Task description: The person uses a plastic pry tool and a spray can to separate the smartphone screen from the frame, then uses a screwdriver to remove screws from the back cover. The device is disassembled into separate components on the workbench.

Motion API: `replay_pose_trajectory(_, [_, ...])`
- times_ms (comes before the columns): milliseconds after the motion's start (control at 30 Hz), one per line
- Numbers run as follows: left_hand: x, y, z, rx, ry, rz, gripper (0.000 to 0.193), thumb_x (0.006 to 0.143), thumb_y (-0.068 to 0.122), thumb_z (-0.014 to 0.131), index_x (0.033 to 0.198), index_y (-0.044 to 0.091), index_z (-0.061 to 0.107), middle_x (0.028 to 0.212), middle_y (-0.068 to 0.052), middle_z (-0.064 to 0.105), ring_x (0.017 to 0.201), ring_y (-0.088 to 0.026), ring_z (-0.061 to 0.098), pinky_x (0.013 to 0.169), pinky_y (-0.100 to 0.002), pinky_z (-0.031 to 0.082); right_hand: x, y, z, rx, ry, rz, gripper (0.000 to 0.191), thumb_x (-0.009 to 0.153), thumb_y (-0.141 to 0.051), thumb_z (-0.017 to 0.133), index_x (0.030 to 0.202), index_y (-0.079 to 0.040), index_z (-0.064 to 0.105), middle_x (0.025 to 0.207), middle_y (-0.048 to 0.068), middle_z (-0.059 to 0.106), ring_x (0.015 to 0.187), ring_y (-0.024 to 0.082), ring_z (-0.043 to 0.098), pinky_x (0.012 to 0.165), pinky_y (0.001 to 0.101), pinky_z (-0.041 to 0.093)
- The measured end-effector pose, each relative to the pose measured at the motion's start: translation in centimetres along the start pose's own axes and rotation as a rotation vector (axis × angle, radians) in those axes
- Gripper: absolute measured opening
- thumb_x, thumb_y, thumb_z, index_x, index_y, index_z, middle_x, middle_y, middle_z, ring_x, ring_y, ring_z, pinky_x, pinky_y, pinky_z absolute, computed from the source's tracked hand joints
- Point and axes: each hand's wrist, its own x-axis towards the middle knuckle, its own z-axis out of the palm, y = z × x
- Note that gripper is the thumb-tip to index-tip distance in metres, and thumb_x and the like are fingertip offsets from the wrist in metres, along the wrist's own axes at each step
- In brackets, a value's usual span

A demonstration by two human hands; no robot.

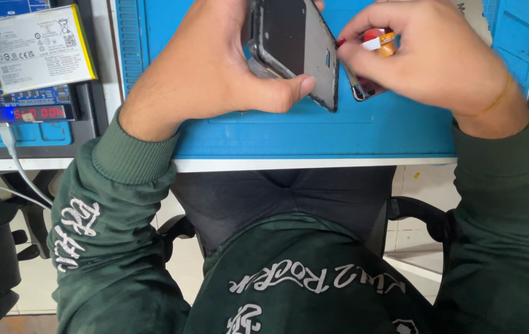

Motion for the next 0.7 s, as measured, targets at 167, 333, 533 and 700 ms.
replay_pose_trajectory(167, [-0.1,-0.1,0.5,-0.107,-0.020,0.021,0.060,0.092,0.007,0.089,0.134,0.004,0.046,0.126,-0.007,0.057,0.118,-0.017,0.063,0.104,-0.029,0.057,-0.1,-0.5,0.1,-0.084,0.057,-0.042,0.024,0.093,-0.019,0.078,0.103,0.002,0.073,0.089,0.016,0.071,0.076,0.026,0.071,0.066,0.0337,0.054])
replay_pose_trajectory(333, [0.1,-0.1,1.1,-0.069,0.003,0.124,0.069,0.090,0.006,0.091,0.138,0.007,0.041,0.131,-0.008,0.053,0.118,-0.018,0.058,0.105,-0.029,0.051,-0.3,-0.3,0.3,-0.248,0.061,-0.105,0.018,0.085,-0.010,0.080,0.096,0.002,0.074,0.085,0.017,0.069,0.073,0.033,0.068,0.067,0.0404,0.053])
replay_pose_trajectory(533, [0.5,-0.4,1.4,-0.227,0.009,-0.077,0.051,0.097,0.008,0.087,0.133,0.004,0.050,0.123,-0.005,0.060,0.116,-0.014,0.064,0.105,-0.031,0.054,-0.2,-1.1,0.0,-0.284,-0.006,-0.164,0.028,0.086,-0.015,0.083,0.109,-0.002,0.071,0.093,0.015,0.069,0.082,0.034,0.068,0.074,0.0415,0.054])
replay_pose_trajectory(700, [0.9,-1.2,1.7,-0.592,0.023,-0.163,0.036,0.106,0.011,0.079,0.131,0.004,0.054,0.124,-0.001,0.061,0.119,-0.010,0.061,0.108,-0.029,0.053,0.3,-1.6,-1.7,0.022,-0.142,-0.202,0.066,0.077,-0.028,0.080,0.131,0.001,0.055,0.119,0.020,0.058,0.090,0.028,0.068,0.073,0.0367,0.055])
